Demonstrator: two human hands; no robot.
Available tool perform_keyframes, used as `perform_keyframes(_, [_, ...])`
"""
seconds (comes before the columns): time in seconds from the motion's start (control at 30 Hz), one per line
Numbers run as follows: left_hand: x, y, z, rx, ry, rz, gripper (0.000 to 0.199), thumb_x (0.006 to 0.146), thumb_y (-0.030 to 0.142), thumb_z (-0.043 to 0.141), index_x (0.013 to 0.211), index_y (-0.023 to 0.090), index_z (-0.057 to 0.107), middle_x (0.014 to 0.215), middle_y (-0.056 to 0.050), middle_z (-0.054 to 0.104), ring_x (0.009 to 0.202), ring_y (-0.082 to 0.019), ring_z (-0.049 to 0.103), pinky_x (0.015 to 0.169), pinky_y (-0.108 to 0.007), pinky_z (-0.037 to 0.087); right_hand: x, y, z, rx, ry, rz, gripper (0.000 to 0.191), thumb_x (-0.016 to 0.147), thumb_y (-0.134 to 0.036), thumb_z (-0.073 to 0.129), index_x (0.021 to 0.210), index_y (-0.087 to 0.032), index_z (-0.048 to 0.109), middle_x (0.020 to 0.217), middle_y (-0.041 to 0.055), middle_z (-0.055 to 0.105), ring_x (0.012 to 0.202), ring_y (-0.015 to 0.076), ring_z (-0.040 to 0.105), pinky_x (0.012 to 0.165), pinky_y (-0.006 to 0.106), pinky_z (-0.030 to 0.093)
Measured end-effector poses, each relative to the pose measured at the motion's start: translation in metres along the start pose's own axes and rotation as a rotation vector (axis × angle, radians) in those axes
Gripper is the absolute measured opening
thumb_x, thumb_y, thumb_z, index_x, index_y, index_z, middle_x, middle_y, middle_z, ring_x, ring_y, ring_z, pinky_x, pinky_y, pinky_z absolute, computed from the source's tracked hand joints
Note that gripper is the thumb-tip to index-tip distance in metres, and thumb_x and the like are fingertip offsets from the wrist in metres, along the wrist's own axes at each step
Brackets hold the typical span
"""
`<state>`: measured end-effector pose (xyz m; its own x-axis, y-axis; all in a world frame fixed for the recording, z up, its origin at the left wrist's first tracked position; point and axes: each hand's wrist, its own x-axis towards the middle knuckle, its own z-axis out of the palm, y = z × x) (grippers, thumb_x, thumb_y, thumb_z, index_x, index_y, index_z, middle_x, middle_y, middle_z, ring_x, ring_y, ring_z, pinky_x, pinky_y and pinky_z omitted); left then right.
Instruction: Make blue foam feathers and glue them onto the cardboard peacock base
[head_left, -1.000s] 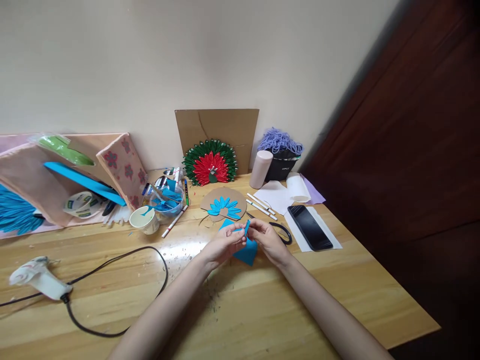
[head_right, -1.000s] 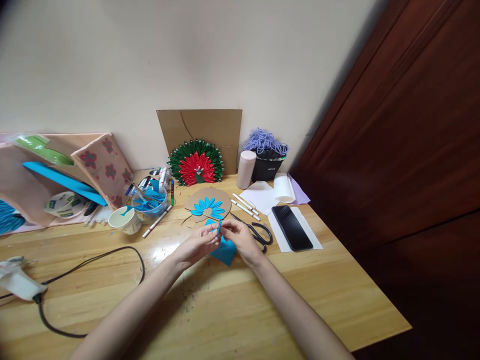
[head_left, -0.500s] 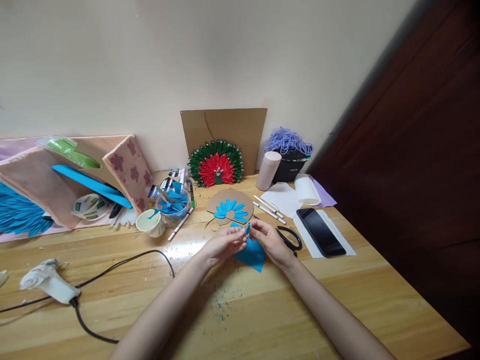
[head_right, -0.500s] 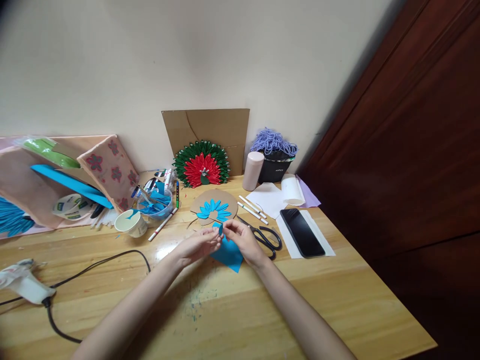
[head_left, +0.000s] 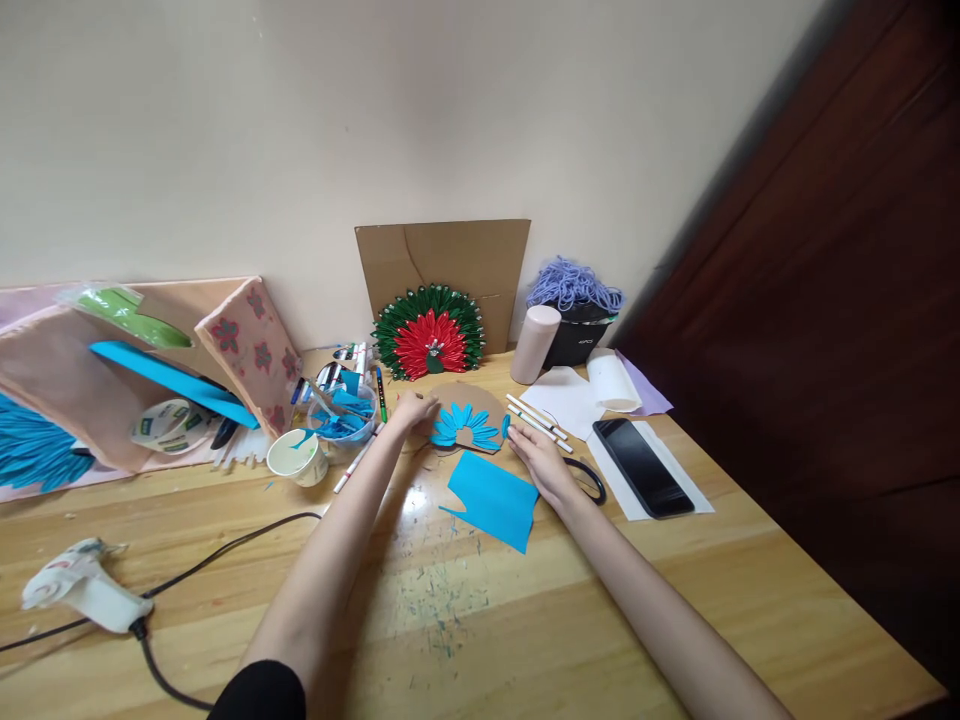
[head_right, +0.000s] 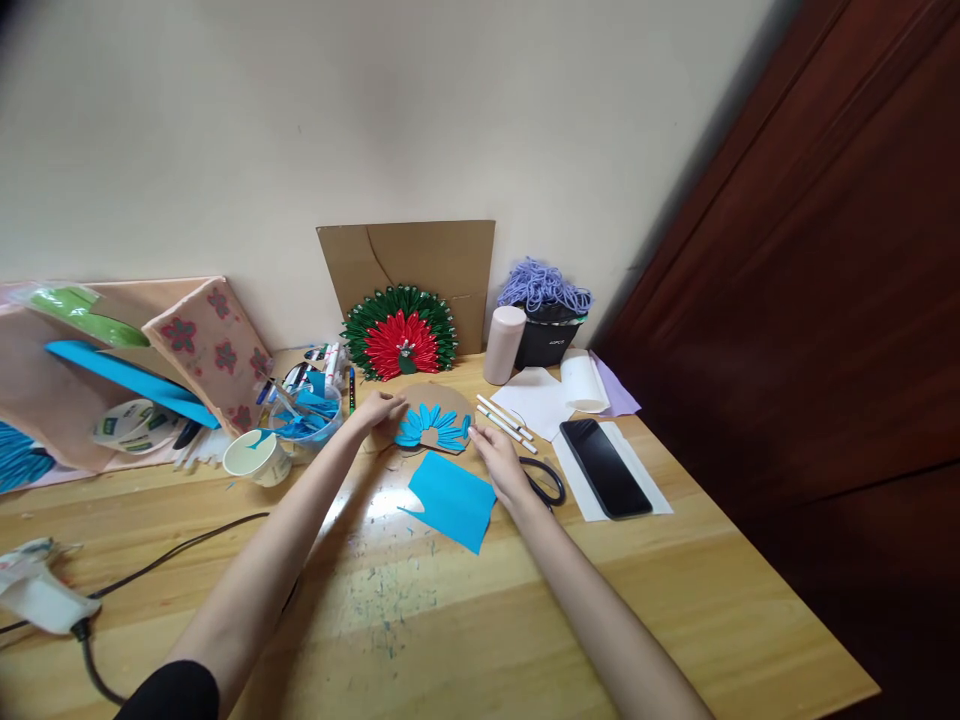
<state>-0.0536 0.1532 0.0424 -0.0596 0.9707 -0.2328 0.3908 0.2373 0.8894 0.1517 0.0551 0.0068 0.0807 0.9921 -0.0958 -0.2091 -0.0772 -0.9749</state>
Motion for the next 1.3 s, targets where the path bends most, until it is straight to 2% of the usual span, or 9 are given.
perform_keyframes(0.07, [-0.004, -0.002, -0.004, -0.014, -0.016, -0.012, 0.021, 0.072, 0.029, 0.066, 0.071, 0.009, 0.059, 0.069, -0.005, 0.061, 0.066, -0.018, 0.058, 0.058, -0.028, 0.047, 0.001, -0.003, 0.001, 0.002, 0.002, -0.001, 0.033, 0.061, -0.049, 0.069, 0.075, -0.019, 0.064, 0.080, 0.0039, 0.066, 0.082, 0.0207, 0.059, 0.081, 0.035, 0.046])
perform_keyframes(0.13, [-0.011, -0.003, -0.013, -0.072, -0.001, 0.038, 0.021, 0.068, 0.031, 0.067, 0.067, 0.011, 0.058, 0.065, -0.006, 0.062, 0.066, -0.021, 0.059, 0.057, -0.027, 0.045, 0.000, -0.011, 0.001, 0.009, 0.015, -0.011, 0.033, 0.061, -0.049, 0.069, 0.077, -0.021, 0.063, 0.084, 0.0040, 0.066, 0.085, 0.0205, 0.060, 0.081, 0.034, 0.046])
perform_keyframes(0.23, [-0.028, 0.002, -0.030, -0.168, 0.046, 0.142, 0.028, 0.073, 0.039, 0.058, 0.083, 0.013, 0.058, 0.080, -0.008, 0.066, 0.079, -0.022, 0.061, 0.065, -0.028, 0.047, -0.005, -0.037, 0.003, 0.004, 0.003, -0.049, 0.030, 0.066, -0.046, 0.067, 0.081, -0.021, 0.061, 0.087, 0.0033, 0.065, 0.086, 0.0183, 0.060, 0.082, 0.032, 0.046])
perform_keyframes(0.3, [-0.044, 0.009, -0.041, -0.247, 0.082, 0.214, 0.034, 0.074, 0.042, 0.055, 0.092, 0.013, 0.056, 0.087, -0.008, 0.066, 0.084, -0.022, 0.062, 0.070, -0.030, 0.048, -0.013, -0.062, 0.008, -0.057, -0.093, -0.103, 0.024, 0.073, -0.042, 0.063, 0.081, -0.020, 0.060, 0.081, 0.0029, 0.064, 0.082, 0.0166, 0.061, 0.078, 0.031, 0.046])
perform_keyframes(0.4, [-0.069, 0.024, -0.054, -0.451, 0.123, 0.313, 0.034, 0.073, 0.042, 0.058, 0.094, 0.015, 0.056, 0.091, -0.008, 0.067, 0.084, -0.022, 0.063, 0.073, -0.032, 0.049, -0.025, -0.097, 0.022, -0.201, -0.213, -0.210, 0.018, 0.076, -0.036, 0.063, 0.078, -0.019, 0.059, 0.074, 0.0014, 0.063, 0.073, 0.0147, 0.060, 0.069, 0.027, 0.048])
perform_keyframes(0.5, [-0.088, 0.038, -0.064, -0.540, 0.173, 0.334, 0.031, 0.073, 0.039, 0.060, 0.094, 0.016, 0.056, 0.088, -0.006, 0.068, 0.077, -0.020, 0.064, 0.069, -0.031, 0.051, -0.034, -0.116, 0.039, -0.296, -0.273, -0.262, 0.016, 0.074, -0.034, 0.065, 0.078, -0.019, 0.061, 0.079, 0.0023, 0.064, 0.076, 0.0156, 0.060, 0.071, 0.028, 0.049])
perform_keyframes(0.73, [-0.101, 0.047, -0.075, -0.570, 0.175, 0.274, 0.035, 0.071, 0.038, 0.063, 0.097, 0.015, 0.058, 0.086, -0.006, 0.069, 0.076, -0.020, 0.064, 0.067, -0.030, 0.051, -0.034, -0.111, 0.058, -0.380, -0.224, -0.316, 0.013, 0.075, -0.030, 0.063, 0.080, -0.018, 0.059, 0.080, 0.0033, 0.063, 0.076, 0.0164, 0.060, 0.071, 0.029, 0.049])
perform_keyframes(1.07, [-0.103, 0.047, -0.074, -0.573, 0.129, 0.281, 0.032, 0.074, 0.036, 0.061, 0.100, 0.017, 0.059, 0.090, -0.005, 0.069, 0.077, -0.019, 0.065, 0.070, -0.031, 0.051, -0.037, -0.115, 0.055, -0.435, -0.161, -0.340, 0.014, 0.075, -0.029, 0.063, 0.075, -0.019, 0.053, 0.076, 0.0019, 0.060, 0.070, 0.0154, 0.059, 0.065, 0.028, 0.048])
perform_keyframes(1.3, [-0.106, 0.049, -0.073, -0.527, 0.168, 0.265, 0.028, 0.074, 0.038, 0.061, 0.092, 0.016, 0.059, 0.087, -0.005, 0.069, 0.075, -0.019, 0.065, 0.068, -0.030, 0.051, -0.039, -0.114, 0.056, -0.509, -0.131, -0.375, 0.012, 0.076, -0.027, 0.062, 0.075, -0.018, 0.054, 0.074, 0.0015, 0.060, 0.068, 0.0147, 0.058, 0.062, 0.026, 0.047])
